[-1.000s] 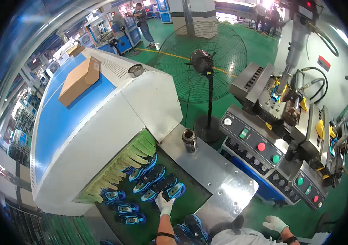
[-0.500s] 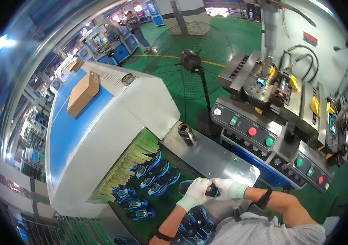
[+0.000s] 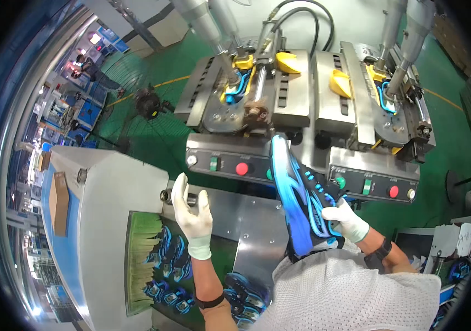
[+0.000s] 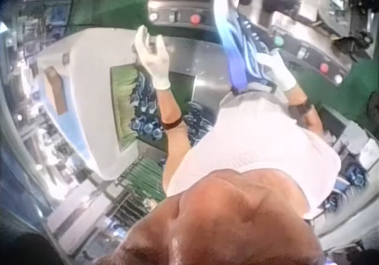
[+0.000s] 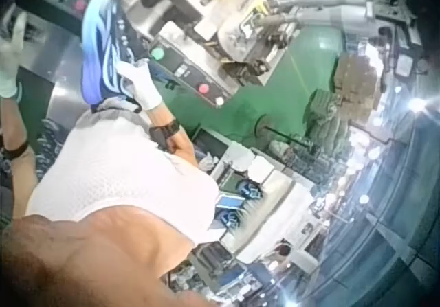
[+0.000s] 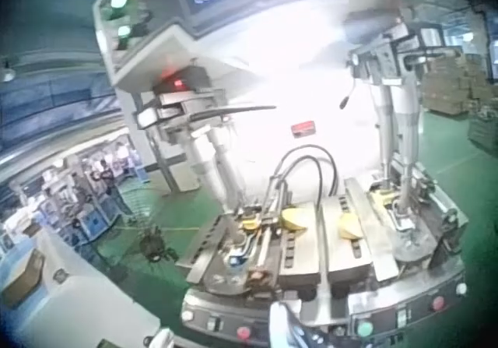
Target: Operating a machinery to press and finish athletic shoes in a factory.
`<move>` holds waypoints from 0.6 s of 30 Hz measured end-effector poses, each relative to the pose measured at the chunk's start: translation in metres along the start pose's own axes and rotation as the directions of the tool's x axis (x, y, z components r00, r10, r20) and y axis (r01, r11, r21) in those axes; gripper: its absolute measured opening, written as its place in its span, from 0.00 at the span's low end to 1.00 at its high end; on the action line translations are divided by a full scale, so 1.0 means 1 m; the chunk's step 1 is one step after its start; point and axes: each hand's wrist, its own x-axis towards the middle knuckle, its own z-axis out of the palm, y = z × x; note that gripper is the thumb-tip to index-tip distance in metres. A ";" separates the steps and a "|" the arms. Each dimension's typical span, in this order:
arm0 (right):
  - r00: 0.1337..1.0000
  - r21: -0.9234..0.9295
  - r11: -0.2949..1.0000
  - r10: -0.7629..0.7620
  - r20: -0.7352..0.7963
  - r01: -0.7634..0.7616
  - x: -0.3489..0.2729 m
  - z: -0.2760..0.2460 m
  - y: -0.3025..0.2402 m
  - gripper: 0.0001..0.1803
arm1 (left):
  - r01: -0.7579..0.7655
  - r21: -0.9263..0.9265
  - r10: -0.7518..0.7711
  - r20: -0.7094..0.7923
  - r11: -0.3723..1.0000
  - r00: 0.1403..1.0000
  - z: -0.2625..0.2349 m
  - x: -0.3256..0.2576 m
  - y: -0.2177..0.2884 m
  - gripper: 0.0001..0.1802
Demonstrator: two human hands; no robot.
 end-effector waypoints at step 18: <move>0.958 0.446 0.849 -0.265 -0.108 0.285 0.024 -0.112 -0.030 0.38 | 0.296 0.089 -0.309 0.291 0.951 0.906 0.246 0.202 -0.158 0.36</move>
